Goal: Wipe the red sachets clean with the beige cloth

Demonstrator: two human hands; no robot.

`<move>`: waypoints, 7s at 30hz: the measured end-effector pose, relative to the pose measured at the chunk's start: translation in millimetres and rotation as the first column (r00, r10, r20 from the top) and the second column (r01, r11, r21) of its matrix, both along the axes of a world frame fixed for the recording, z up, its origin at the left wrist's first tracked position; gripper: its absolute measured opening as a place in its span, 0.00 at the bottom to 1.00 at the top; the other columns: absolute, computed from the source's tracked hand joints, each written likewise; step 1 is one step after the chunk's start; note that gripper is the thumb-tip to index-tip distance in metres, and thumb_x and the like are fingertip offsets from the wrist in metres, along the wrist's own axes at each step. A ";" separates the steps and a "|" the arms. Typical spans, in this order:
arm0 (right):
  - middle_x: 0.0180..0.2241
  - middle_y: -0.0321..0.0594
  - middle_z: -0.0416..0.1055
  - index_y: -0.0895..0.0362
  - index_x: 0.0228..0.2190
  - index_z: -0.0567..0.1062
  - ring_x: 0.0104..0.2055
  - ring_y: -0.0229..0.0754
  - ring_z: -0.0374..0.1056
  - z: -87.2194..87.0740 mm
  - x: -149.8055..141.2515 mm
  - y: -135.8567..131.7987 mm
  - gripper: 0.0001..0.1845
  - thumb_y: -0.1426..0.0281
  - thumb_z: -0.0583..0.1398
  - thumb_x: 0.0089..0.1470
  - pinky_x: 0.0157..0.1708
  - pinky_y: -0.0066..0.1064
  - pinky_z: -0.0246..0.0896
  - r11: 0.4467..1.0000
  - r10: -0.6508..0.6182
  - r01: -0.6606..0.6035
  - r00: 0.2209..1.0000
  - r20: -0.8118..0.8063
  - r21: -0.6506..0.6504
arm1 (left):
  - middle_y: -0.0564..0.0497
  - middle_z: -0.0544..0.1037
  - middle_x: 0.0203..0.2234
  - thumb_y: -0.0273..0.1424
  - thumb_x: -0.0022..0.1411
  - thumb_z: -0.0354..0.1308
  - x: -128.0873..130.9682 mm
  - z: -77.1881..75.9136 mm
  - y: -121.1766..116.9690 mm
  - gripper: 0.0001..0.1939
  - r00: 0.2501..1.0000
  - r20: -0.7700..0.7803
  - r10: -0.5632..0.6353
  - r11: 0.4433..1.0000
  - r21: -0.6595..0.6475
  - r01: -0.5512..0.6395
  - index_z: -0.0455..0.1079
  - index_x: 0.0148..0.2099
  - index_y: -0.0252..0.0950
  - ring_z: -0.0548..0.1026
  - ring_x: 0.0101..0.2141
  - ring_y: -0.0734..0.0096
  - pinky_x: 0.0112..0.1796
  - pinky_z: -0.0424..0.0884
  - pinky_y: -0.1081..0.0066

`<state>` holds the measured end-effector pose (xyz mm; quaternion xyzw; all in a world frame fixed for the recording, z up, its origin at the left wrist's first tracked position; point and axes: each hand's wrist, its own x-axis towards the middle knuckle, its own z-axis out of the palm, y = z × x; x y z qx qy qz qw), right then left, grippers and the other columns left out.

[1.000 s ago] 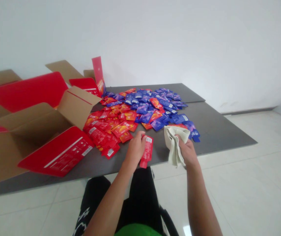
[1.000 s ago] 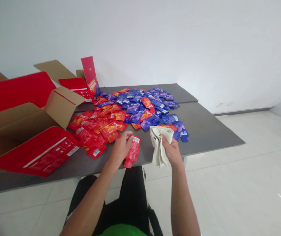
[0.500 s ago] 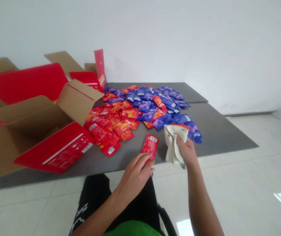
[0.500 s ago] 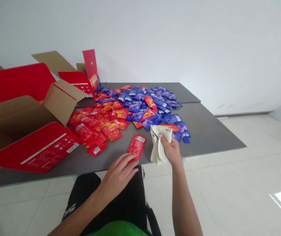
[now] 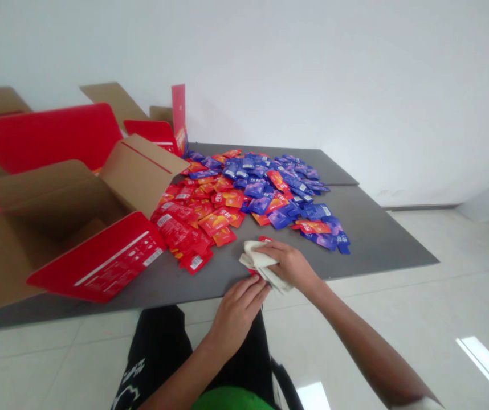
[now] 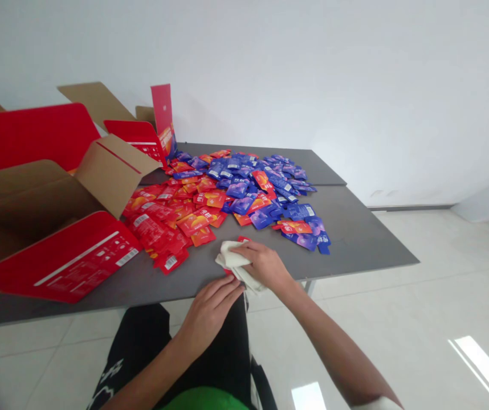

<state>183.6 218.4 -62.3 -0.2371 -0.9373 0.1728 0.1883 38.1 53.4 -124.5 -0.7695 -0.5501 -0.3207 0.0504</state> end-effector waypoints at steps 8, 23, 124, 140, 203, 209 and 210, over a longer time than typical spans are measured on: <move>0.53 0.44 0.76 0.50 0.58 0.76 0.51 0.46 0.74 14.2 7.0 1.8 0.28 0.80 0.59 0.59 0.50 0.31 0.69 0.982 -0.120 0.122 0.992 -0.024 0.145 | 0.48 0.79 0.57 0.27 0.75 0.48 -0.4 -5.5 -0.7 0.18 1.000 0.012 0.008 0.999 0.040 -0.008 0.71 0.62 0.37 0.74 0.58 0.62 0.59 0.72 0.60; 0.53 0.44 0.75 0.50 0.59 0.74 0.51 0.46 0.74 11.8 4.5 4.4 0.30 0.81 0.59 0.58 0.50 0.31 0.70 0.980 -0.143 0.134 0.988 0.051 0.147 | 0.48 0.77 0.58 0.27 0.77 0.42 -6.4 -4.8 -0.8 0.20 1.000 0.021 -0.019 0.997 0.069 0.017 0.69 0.63 0.34 0.74 0.59 0.65 0.59 0.73 0.61; 0.54 0.40 0.75 0.49 0.58 0.75 0.52 0.42 0.74 0.4 -2.9 -21.9 0.23 0.75 0.61 0.62 0.51 0.28 0.68 0.996 0.070 -0.068 0.997 0.032 -0.061 | 0.50 0.83 0.44 0.24 0.73 0.53 -4.3 0.2 -3.9 0.15 0.979 0.170 0.111 0.990 0.065 -0.123 0.76 0.54 0.40 0.80 0.46 0.61 0.50 0.76 0.59; 0.55 0.42 0.74 0.50 0.58 0.75 0.52 0.44 0.74 5.3 -9.0 0.6 0.24 0.75 0.61 0.61 0.51 0.30 0.68 0.999 -0.020 0.024 0.992 0.125 -0.028 | 0.49 0.83 0.47 0.22 0.71 0.53 -5.0 -0.1 -5.1 0.15 0.980 0.166 0.105 0.991 0.070 -0.118 0.77 0.53 0.40 0.79 0.50 0.63 0.52 0.75 0.61; 0.51 0.45 0.75 0.53 0.58 0.76 0.49 0.45 0.74 5.2 -15.5 36.6 0.24 0.75 0.61 0.62 0.49 0.31 0.67 0.990 -0.136 0.133 0.987 0.083 0.038 | 0.51 0.84 0.45 0.22 0.71 0.54 -3.1 5.8 -4.6 0.13 0.972 0.203 0.118 0.991 0.040 -0.128 0.78 0.50 0.39 0.80 0.50 0.64 0.52 0.73 0.63; 0.53 0.43 0.74 0.50 0.60 0.74 0.51 0.44 0.73 14.4 -6.6 10.0 0.26 0.77 0.58 0.63 0.49 0.29 0.66 0.995 -0.091 0.091 0.996 -0.014 0.051 | 0.50 0.84 0.45 0.22 0.71 0.54 -3.1 5.5 -4.2 0.14 0.974 0.193 0.118 0.990 0.055 -0.130 0.78 0.50 0.40 0.80 0.49 0.64 0.51 0.74 0.62; 0.54 0.43 0.73 0.49 0.60 0.73 0.52 0.44 0.73 13.9 -5.3 -2.5 0.26 0.76 0.58 0.63 0.49 0.29 0.66 0.998 -0.047 0.048 0.999 -0.024 0.027 | 0.50 0.84 0.44 0.22 0.71 0.54 -3.4 5.7 -4.6 0.14 0.975 0.184 0.123 0.989 0.054 -0.135 0.78 0.50 0.40 0.80 0.48 0.63 0.50 0.74 0.62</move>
